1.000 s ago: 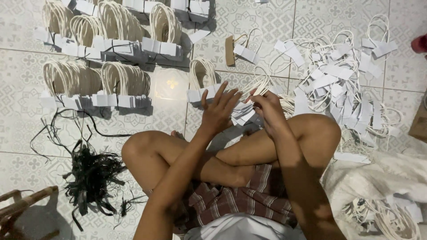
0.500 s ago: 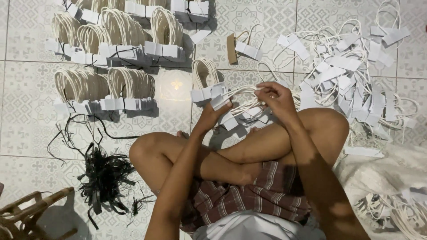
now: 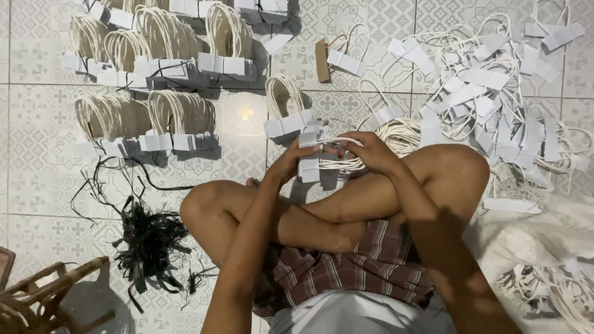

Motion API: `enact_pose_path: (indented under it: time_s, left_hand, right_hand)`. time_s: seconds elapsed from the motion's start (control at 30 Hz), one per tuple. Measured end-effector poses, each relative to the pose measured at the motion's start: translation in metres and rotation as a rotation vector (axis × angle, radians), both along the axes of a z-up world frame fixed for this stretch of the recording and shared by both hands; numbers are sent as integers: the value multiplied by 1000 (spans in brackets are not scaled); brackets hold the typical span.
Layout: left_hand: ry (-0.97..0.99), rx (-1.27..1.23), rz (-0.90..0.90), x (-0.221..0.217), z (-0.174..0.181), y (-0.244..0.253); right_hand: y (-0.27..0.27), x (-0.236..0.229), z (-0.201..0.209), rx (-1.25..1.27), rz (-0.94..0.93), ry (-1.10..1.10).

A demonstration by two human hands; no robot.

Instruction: The person is sitting on the floor, sorting and organizing bundles of white cords with attached tags into groups.

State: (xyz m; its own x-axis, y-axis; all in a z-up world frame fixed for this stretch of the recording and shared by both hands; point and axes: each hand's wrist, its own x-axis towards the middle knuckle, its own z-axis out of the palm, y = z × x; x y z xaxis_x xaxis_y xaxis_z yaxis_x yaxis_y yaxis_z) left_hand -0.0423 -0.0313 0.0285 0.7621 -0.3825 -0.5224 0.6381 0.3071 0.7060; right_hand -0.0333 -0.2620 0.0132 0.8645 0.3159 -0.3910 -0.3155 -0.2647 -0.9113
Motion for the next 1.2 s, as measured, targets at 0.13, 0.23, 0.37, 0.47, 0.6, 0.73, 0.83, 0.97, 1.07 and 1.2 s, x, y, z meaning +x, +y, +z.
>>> enact_pose_path:
  time_s: [0.13,0.23,0.37,0.47,0.6,0.73,0.83,0.97,1.07,1.2]
  left_hand:
    - [29,-34,-49,-1,37,1]
    - [27,-60,-35,-1,34,-1]
    - [-74,-177,-20,5,-7,2]
    - [-163,-147,-63,7,8,2]
    - [-297,-59,-146,5,4,-1]
    - [-397,-9,-207,4,-14,-12]
    - [-493,340,-287,-3,-2,-18]
    - [-545,545,-386,-4,-18,-28]
    - [-508,461,-392,-3,-20,-31]
    - [-330,30,-309,0,-108,-31]
  right_hand:
    - [-4,6,-21,42,59,34]
    - [-5,3,-22,57,76,-10]
    - [-4,-2,-18,75,-1,-88]
    - [-4,-4,-15,25,-4,-212]
    - [-3,0,-15,-87,10,-380]
    - [4,-7,6,-51,40,-350]
    - [12,-13,22,-105,116,-357]
    - [21,-11,28,-101,160,-394]
    - [23,-11,28,-122,141,-379]
    - [13,-10,9,-64,16,-258]
